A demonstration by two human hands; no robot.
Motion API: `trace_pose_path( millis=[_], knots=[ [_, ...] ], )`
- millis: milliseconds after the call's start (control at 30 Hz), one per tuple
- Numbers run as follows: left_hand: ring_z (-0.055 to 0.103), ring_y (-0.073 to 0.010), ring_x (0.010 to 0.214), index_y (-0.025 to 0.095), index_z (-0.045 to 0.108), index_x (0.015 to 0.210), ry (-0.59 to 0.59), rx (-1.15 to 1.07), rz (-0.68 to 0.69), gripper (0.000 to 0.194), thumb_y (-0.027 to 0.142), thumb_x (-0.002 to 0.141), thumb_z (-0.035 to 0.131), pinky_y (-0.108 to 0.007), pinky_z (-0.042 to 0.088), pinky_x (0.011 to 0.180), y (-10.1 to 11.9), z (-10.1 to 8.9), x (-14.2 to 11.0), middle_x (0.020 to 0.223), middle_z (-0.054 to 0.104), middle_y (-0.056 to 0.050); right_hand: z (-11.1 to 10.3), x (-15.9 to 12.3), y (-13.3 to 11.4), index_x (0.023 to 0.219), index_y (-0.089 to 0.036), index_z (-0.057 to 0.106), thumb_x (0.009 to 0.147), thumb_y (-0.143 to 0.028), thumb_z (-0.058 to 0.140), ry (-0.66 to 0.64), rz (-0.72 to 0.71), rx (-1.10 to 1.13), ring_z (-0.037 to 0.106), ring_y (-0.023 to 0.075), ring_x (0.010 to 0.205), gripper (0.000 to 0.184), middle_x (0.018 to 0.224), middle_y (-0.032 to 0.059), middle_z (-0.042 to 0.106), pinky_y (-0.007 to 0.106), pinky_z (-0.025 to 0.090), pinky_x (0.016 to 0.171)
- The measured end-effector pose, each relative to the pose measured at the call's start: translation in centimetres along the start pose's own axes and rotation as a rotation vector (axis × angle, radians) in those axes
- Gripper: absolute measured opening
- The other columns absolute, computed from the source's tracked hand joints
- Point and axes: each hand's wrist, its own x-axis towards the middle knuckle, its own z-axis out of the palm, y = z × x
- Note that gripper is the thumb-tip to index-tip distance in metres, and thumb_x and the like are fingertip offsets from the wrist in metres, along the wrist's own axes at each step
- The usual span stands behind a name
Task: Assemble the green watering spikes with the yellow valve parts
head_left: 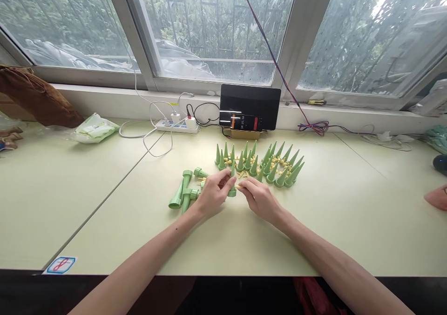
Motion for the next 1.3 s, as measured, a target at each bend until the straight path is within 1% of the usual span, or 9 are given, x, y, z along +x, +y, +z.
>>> trace_pose_path(
  millis=[133, 233, 400, 600, 733, 867, 967, 1100, 1300],
  knots=[
    [0.028, -0.0095, 0.056, 0.02, 0.037, 0.074, -0.008, 0.074, 0.068, 0.029, 0.03, 0.097, 0.051, -0.023, 0.026, 0.053, -0.5, 0.1, -0.2, 0.062, 0.033, 0.006, 0.2, -0.1, -0.2, 0.081, -0.019, 0.057, 0.102, -0.026, 0.043, 0.005, 0.087, 0.077, 0.047, 0.0147, 0.061, 0.026, 0.072, 0.0029, 0.055, 0.027, 0.039, 0.059],
    [0.032, -0.0097, 0.057, 0.019, 0.044, 0.079, -0.016, 0.139, 0.112, 0.022, 0.028, 0.097, 0.051, -0.023, 0.029, 0.055, -0.7, 0.2, -0.4, 0.064, 0.038, 0.005, 0.0, 0.2, -0.8, 0.075, -0.019, 0.058, 0.097, -0.029, 0.051, -0.018, 0.277, 0.247, 0.046, 0.0129, 0.055, 0.025, 0.063, 0.0004, 0.054, 0.026, 0.037, 0.054],
    [0.04, -0.0104, 0.06, 0.018, 0.054, 0.088, -0.055, 0.208, 0.167, 0.013, 0.023, 0.098, 0.048, -0.023, 0.033, 0.059, -0.6, 0.1, -0.5, 0.074, 0.05, 0.002, -0.7, 0.7, -1.0, 0.067, -0.018, 0.057, 0.09, -0.043, 0.06, -0.209, 0.721, 0.808, 0.036, 0.0074, 0.036, 0.034, 0.048, -0.0052, 0.046, 0.022, 0.027, 0.037],
    [0.041, -0.0113, 0.063, 0.018, 0.055, 0.089, -0.087, 0.23, 0.195, 0.017, 0.025, 0.1, 0.045, -0.024, 0.033, 0.061, -0.3, 0.2, -0.6, 0.076, 0.052, 0.0, -1.3, 1.2, 0.1, 0.068, -0.013, 0.06, 0.074, -0.036, 0.077, -0.333, 1.027, 1.31, 0.022, 0.0015, 0.04, 0.029, 0.052, -0.0078, 0.041, 0.016, 0.015, 0.033],
    [0.039, -0.0106, 0.06, 0.018, 0.053, 0.088, -0.044, 0.179, 0.142, 0.014, 0.026, 0.099, 0.048, -0.024, 0.033, 0.06, -0.6, 0.5, -0.5, 0.071, 0.048, 0.003, -1.2, 1.2, -0.1, 0.069, -0.014, 0.06, 0.079, -0.044, 0.074, -0.29, 0.928, 1.18, 0.033, 0.0037, 0.04, 0.034, 0.055, -0.005, 0.046, 0.017, 0.023, 0.033],
    [0.032, -0.01, 0.056, 0.019, 0.043, 0.077, 0.031, 0.065, 0.016, 0.026, 0.033, 0.098, 0.05, -0.024, 0.028, 0.054, -0.3, 0.4, 0.0, 0.063, 0.036, 0.005, -0.7, 0.8, -0.8, 0.08, -0.018, 0.06, 0.092, -0.047, 0.06, -0.078, 0.618, 0.7, 0.047, 0.0091, 0.041, 0.031, 0.059, -0.0025, 0.053, 0.023, 0.037, 0.04],
    [0.031, -0.0099, 0.054, 0.02, 0.04, 0.074, 0.051, -0.021, -0.077, 0.03, 0.037, 0.097, 0.05, -0.024, 0.026, 0.051, 0.2, 0.1, 0.2, 0.062, 0.032, 0.005, -0.4, 0.5, -0.8, 0.095, -0.019, 0.063, 0.096, -0.038, 0.055, 0.019, 0.355, 0.412, 0.055, 0.012, 0.053, 0.02, 0.076, 0.0028, 0.061, 0.026, 0.047, 0.052],
    [0.032, -0.0097, 0.054, 0.019, 0.039, 0.073, 0.02, -0.079, -0.108, 0.032, 0.039, 0.096, 0.05, -0.024, 0.027, 0.05, 0.6, 0.0, 0.3, 0.062, 0.032, 0.005, -0.3, 0.4, -0.3, 0.092, -0.02, 0.064, 0.1, -0.032, 0.05, 0.061, 0.135, 0.18, 0.052, 0.0131, 0.058, 0.02, 0.078, 0.0038, 0.061, 0.027, 0.046, 0.059],
    [0.028, -0.0097, 0.056, 0.02, 0.034, 0.072, 0.001, -0.082, -0.073, 0.034, 0.037, 0.096, 0.05, -0.024, 0.025, 0.051, 0.8, 0.2, 0.1, 0.063, 0.029, 0.005, -0.3, 0.3, 0.0, 0.081, -0.02, 0.06, 0.103, -0.032, 0.045, 0.101, 0.047, 0.138, 0.048, 0.0135, 0.058, 0.029, 0.068, 0.001, 0.054, 0.026, 0.041, 0.059]
  ],
)
